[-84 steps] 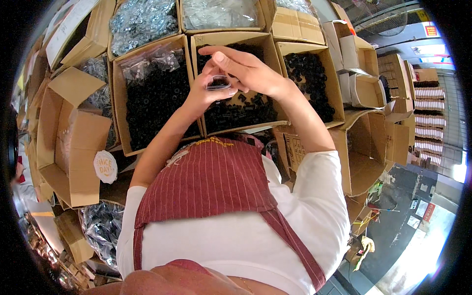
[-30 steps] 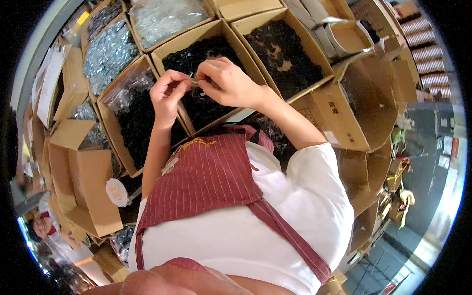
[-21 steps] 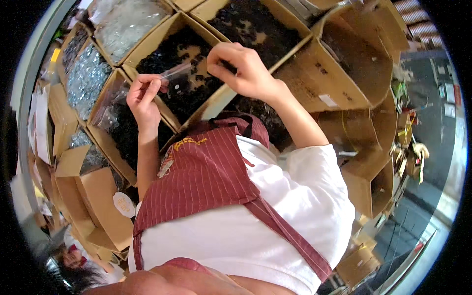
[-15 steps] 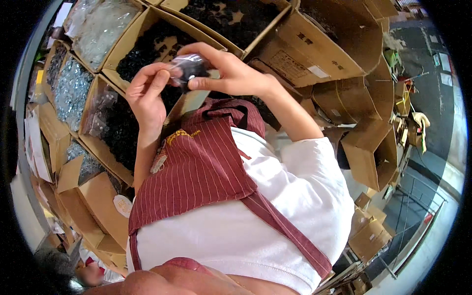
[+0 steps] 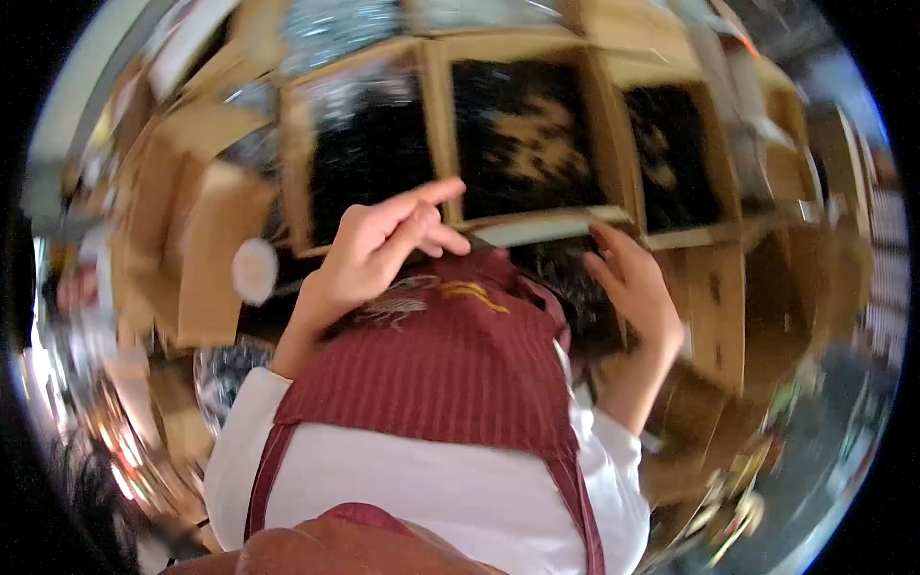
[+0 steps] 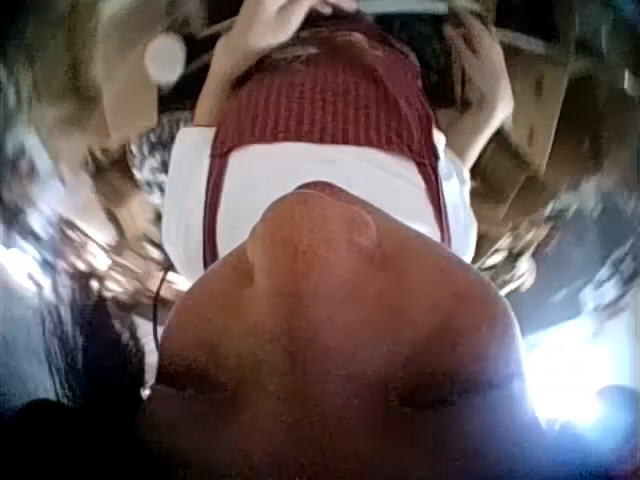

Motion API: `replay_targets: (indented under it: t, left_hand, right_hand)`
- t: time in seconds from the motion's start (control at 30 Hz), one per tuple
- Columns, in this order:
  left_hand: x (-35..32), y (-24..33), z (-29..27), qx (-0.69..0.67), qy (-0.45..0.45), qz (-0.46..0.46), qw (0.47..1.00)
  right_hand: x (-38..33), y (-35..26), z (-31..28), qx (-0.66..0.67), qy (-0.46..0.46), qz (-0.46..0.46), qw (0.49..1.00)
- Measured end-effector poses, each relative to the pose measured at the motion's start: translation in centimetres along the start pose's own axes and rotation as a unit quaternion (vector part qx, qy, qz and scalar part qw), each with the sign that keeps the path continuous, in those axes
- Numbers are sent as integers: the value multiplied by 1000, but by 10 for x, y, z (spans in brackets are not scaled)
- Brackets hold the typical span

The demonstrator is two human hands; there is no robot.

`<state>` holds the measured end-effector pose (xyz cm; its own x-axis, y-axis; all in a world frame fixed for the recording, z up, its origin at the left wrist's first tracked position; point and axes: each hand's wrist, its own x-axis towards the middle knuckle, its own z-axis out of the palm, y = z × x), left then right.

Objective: Sorting small black plastic components into a plastic bag.

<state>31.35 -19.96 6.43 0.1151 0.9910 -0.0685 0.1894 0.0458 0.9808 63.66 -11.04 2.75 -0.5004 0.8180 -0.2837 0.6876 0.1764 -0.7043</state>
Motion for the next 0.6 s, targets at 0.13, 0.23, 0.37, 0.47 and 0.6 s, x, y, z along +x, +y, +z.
replay_targets:
  t: [0.13, 0.23, 0.37, 0.47, 0.6]
  left_hand:
    - [-74, 56, -83, 175, 235, 39, 955]
    - [-100, 70, -174, 321, 425, -152, 833]
    - [-127, -22, -316, 424, 396, -250, 775]
    - [-112, -90, -346, 426, 363, -329, 760]
    - [-95, -130, -358, 434, 314, -284, 795]
  right_hand:
    - [38, -33, 1, -22, -80, -143, 986]
    - [70, -54, -11, -9, -147, -165, 975]
    - [120, -81, -21, -40, -193, -258, 946]
    - [148, -118, -17, -35, -228, -315, 921]
    - [192, -151, 8, -32, -268, -328, 905]
